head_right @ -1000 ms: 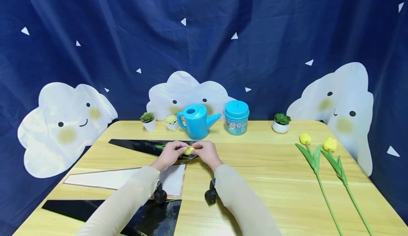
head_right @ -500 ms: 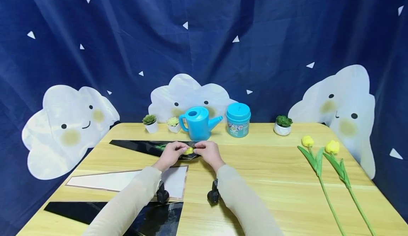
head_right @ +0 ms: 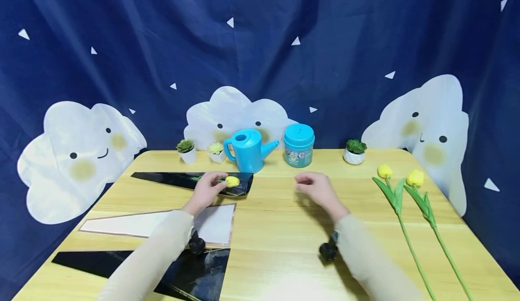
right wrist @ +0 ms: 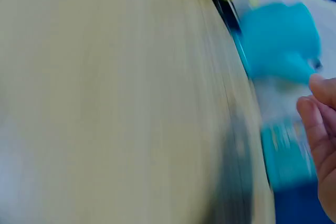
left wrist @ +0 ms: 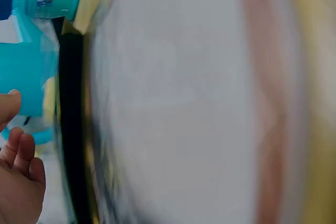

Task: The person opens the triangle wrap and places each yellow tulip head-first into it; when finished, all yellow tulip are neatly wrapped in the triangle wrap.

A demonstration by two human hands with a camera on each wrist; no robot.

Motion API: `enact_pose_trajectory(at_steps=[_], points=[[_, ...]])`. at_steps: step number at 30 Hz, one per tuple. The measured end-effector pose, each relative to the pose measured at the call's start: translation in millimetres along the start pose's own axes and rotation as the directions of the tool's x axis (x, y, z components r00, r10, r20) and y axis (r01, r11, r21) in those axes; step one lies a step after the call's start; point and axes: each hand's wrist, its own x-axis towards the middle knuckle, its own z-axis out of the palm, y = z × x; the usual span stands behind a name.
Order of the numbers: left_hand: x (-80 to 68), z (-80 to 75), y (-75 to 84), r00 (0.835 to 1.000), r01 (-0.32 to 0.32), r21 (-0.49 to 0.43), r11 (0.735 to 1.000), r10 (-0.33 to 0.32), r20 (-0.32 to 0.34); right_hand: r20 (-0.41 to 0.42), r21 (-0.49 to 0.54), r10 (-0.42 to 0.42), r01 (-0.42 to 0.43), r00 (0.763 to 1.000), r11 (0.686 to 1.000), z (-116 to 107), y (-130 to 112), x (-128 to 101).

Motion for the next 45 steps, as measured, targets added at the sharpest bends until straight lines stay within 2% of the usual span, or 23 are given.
enact_pose_trajectory(at_steps=[3, 8, 12, 16, 19, 23, 26, 28, 31, 34, 36, 41, 45], points=[[-10.3, -17.0, -0.8, 0.999, -0.025, 0.007, 1.000, 0.024, 0.029, -0.014, -0.123, 0.013, -0.015, 1.000, 0.992, -39.7, 14.9, -27.9], [-33.7, -40.1, -8.6, 0.986, -0.034, 0.034, 0.999, 0.028, 0.162, -0.065, -0.246, 0.057, -0.071, 0.996, 0.967, -94.2, 36.6, -75.2], [-48.1, -48.8, -17.0, 0.968, -0.059, 0.113, 0.992, 0.029, 0.249, -0.099, -0.278, 0.132, -0.154, 0.986, 0.948, -123.4, 50.0, -106.3], [-52.9, -53.9, -20.9, 0.951, -0.093, 0.126, 0.988, 0.051, 0.305, -0.100, -0.298, 0.207, -0.228, 0.973, 0.927, -141.7, 60.0, -131.1], [-52.7, -59.0, -22.0, 0.932, -0.109, 0.098, 0.989, 0.067, 0.357, -0.063, -0.272, 0.298, -0.303, 0.953, 0.913, -146.6, 64.6, -142.9], [-52.6, -62.9, -23.6, 0.912, -0.117, 0.096, 0.988, 0.069, 0.403, 0.000, -0.201, 0.418, -0.409, 0.909, 0.890, -143.9, 70.0, -150.7], [-54.0, -60.3, -26.0, 0.901, -0.123, 0.095, 0.988, 0.071, 0.429, 0.015, -0.219, 0.456, -0.442, 0.890, 0.870, -142.4, 75.2, -155.3], [-55.3, -55.9, -27.9, 0.888, -0.109, 0.071, 0.991, 0.065, 0.454, 0.020, -0.236, 0.487, -0.469, 0.873, 0.851, -142.0, 78.1, -159.7], [-57.5, -50.3, -31.2, 0.879, -0.048, 0.039, 0.998, 0.023, 0.477, 0.027, -0.223, 0.521, -0.503, 0.853, 0.835, -138.8, 82.0, -166.6], [-59.6, -46.5, -34.8, 0.882, 0.016, 0.018, 1.000, -0.022, 0.471, 0.030, -0.174, 0.550, -0.538, 0.835, 0.825, -134.4, 82.3, -171.6], [-59.6, -46.8, -36.0, 0.886, 0.030, 0.015, 0.999, -0.033, 0.462, 0.027, -0.171, 0.545, -0.533, 0.838, 0.828, -132.2, 80.3, -171.9], [-55.0, -48.5, -34.4, 0.893, -0.006, 0.031, 1.000, -0.009, 0.450, 0.060, -0.236, 0.535, -0.509, 0.843, 0.828, -133.0, 71.7, -164.4], [-52.8, -46.2, -32.2, 0.893, -0.045, 0.077, 0.996, 0.005, 0.451, 0.084, -0.268, 0.546, -0.509, 0.833, 0.818, -132.9, 67.2, -160.4]])
